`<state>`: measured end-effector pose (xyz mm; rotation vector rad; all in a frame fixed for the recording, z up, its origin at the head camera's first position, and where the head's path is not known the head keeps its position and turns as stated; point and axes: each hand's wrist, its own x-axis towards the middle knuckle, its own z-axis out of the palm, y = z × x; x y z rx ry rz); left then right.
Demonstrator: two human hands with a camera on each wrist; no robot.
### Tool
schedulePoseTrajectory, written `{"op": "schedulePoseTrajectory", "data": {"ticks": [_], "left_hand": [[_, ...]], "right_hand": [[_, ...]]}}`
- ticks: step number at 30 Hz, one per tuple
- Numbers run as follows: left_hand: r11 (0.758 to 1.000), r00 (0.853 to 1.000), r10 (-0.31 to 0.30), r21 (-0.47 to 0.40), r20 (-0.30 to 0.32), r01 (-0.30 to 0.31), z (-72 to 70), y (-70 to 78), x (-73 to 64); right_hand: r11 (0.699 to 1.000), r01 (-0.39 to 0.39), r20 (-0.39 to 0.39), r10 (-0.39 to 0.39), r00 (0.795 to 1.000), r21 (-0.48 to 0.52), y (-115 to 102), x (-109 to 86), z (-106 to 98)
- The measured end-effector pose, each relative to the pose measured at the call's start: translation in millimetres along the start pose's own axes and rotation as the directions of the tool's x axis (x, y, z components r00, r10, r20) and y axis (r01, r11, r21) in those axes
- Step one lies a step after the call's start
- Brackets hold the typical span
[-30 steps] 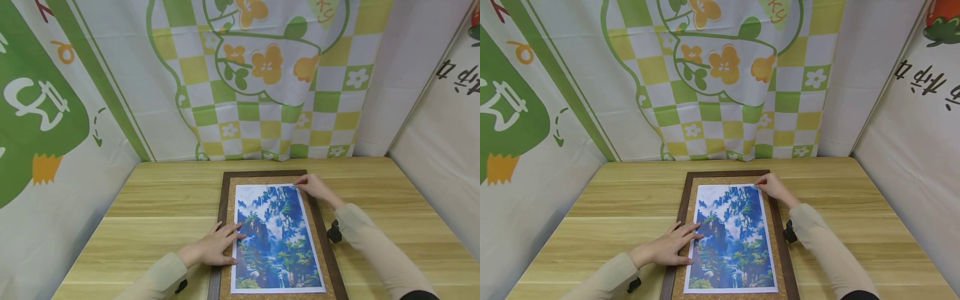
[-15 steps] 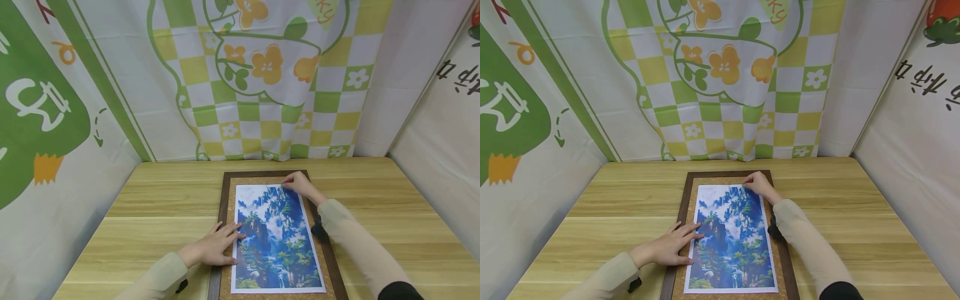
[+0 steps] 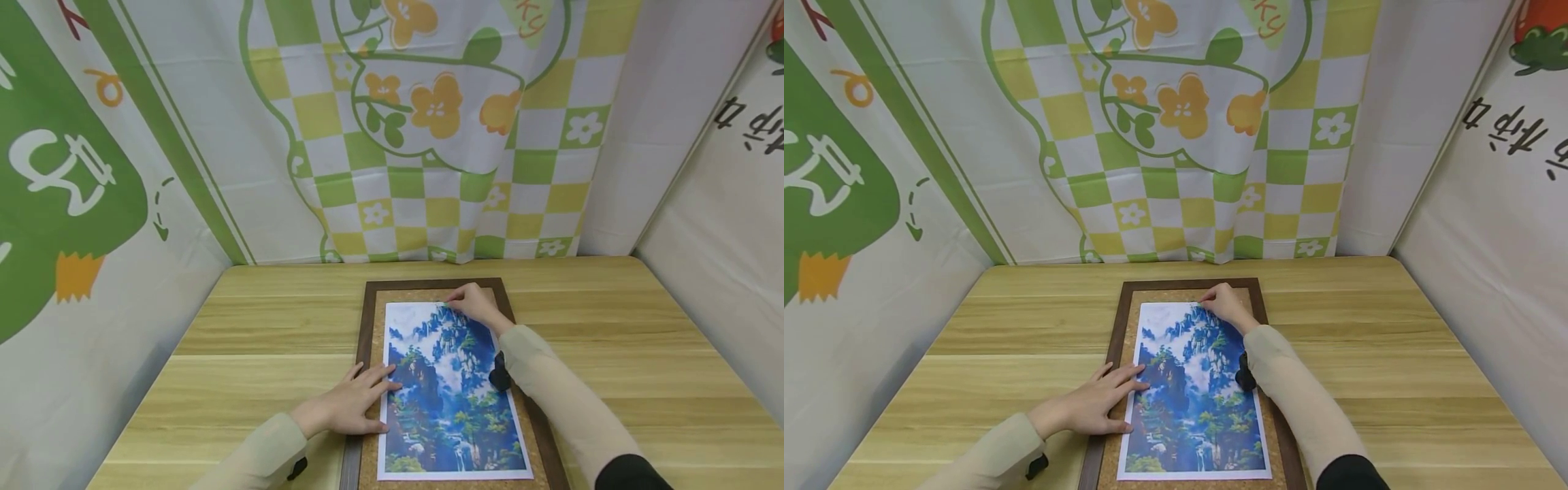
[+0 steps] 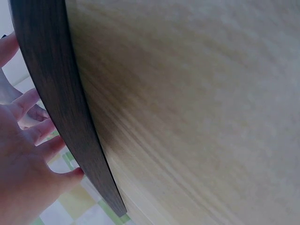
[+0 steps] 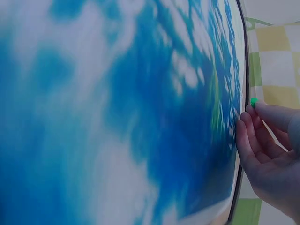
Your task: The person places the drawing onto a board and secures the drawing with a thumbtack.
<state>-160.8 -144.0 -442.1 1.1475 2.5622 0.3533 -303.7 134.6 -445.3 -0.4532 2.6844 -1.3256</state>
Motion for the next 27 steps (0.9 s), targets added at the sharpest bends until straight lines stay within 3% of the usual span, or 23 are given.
{"op": "schedulePoseTrajectory", "data": {"ticks": [10,20,23,27], "left_hand": [[0.999,0.999,-0.034,0.006,0.018,0.033,-0.2,1.1,1.9],[0.999,0.999,-0.038,0.007,0.02,0.038,3.5,-1.8,2.8],[0.999,0.999,-0.037,0.005,0.02,0.037,2.9,-1.1,2.8],[0.999,0.999,-0.036,-0.001,0.02,0.036,2.1,-0.2,2.5]], "right_hand": [[0.997,-0.082,-0.079,0.082,0.993,0.008,-2.6,8.7,12.2],[0.982,-0.174,-0.098,0.18,0.979,0.069,-5.1,14.3,18.9],[0.987,-0.147,-0.09,0.152,0.984,0.06,-1.2,18.0,21.5],[0.995,-0.067,-0.069,0.072,0.995,0.07,65.5,58.3,37.5]]}}
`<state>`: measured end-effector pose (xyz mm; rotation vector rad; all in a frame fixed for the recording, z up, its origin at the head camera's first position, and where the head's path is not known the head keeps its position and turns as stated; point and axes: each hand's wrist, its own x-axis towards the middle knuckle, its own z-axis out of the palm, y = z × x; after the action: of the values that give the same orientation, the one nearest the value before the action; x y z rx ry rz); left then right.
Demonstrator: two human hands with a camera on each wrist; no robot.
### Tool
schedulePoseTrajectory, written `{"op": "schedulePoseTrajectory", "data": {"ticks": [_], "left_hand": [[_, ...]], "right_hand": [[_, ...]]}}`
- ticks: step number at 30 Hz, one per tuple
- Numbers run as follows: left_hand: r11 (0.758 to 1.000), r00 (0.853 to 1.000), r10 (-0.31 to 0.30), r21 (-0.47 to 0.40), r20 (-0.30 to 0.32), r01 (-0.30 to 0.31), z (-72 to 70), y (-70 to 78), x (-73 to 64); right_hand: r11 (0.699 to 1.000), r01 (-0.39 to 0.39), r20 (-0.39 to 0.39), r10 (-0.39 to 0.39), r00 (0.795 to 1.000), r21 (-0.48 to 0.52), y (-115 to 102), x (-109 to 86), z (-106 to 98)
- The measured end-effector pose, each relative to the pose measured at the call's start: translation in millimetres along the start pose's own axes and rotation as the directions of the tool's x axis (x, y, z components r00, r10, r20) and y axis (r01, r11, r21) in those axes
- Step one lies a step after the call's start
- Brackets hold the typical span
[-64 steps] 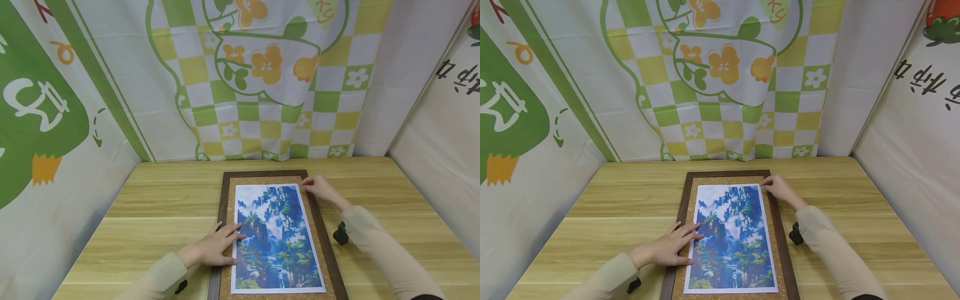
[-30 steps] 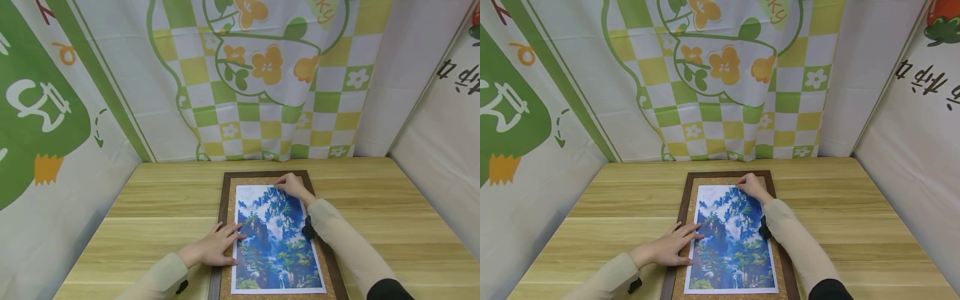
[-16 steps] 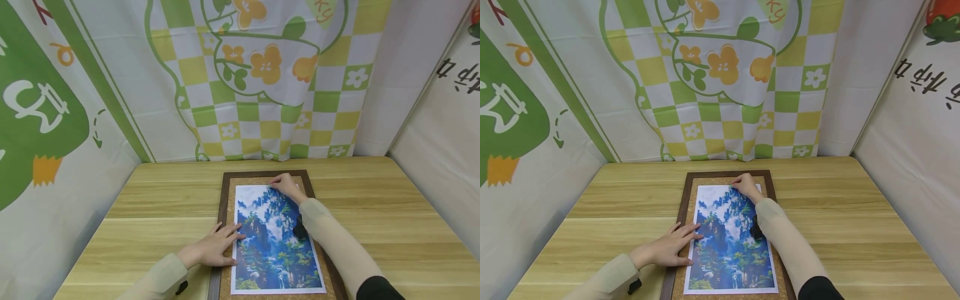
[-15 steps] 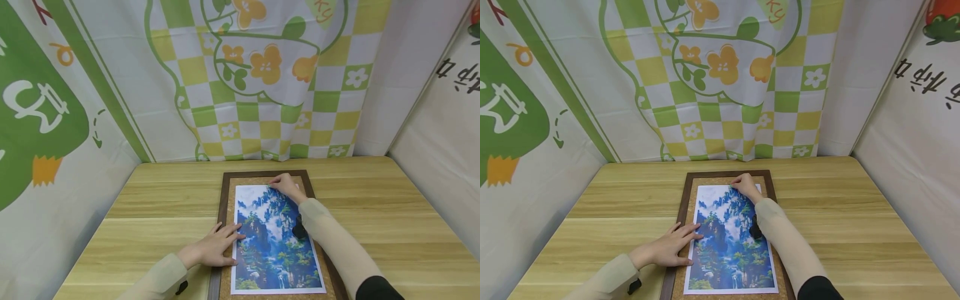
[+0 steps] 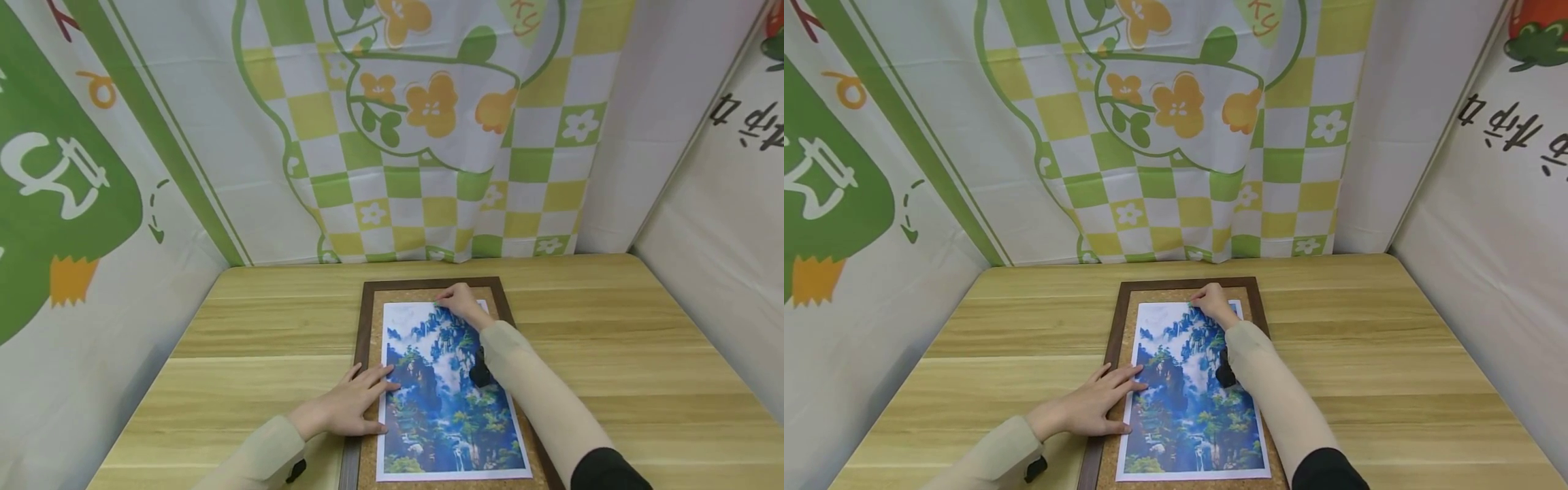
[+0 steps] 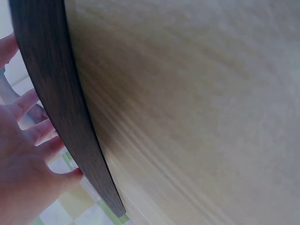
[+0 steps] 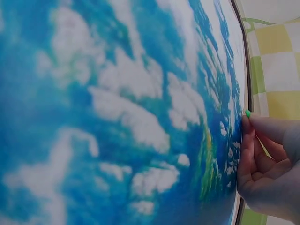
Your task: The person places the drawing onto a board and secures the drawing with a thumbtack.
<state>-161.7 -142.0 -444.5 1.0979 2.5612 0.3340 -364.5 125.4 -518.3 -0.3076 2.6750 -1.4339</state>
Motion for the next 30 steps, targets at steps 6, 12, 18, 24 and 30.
{"op": "schedulePoseTrajectory", "data": {"ticks": [6,12,18,24,30], "left_hand": [[1.0,1.0,0.005,-0.002,-0.005,-0.006,-0.1,0.3,-0.7],[1.0,1.0,0.011,0.001,-0.013,-0.011,0.6,-0.4,-0.3],[1.0,1.0,0.017,0.003,-0.018,-0.017,1.4,-0.9,-0.2],[1.0,1.0,0.014,-0.003,-0.018,-0.014,1.8,-1.6,0.1],[1.0,1.0,0.01,0.002,-0.014,-0.01,1.6,-2.3,0.4]], "right_hand": [[0.999,0.002,0.016,-0.001,1.0,-0.038,73.3,52.1,20.1],[0.998,0.032,0.047,-0.029,0.998,-0.052,53.0,40.5,14.0],[0.991,0.06,0.027,-0.057,0.998,-0.122,55.3,43.6,16.7],[0.987,0.092,0.057,-0.085,0.995,-0.128,71.6,58.3,19.7],[0.993,0.013,0.048,-0.007,0.999,-0.117,149.0,116.2,38.6]]}}
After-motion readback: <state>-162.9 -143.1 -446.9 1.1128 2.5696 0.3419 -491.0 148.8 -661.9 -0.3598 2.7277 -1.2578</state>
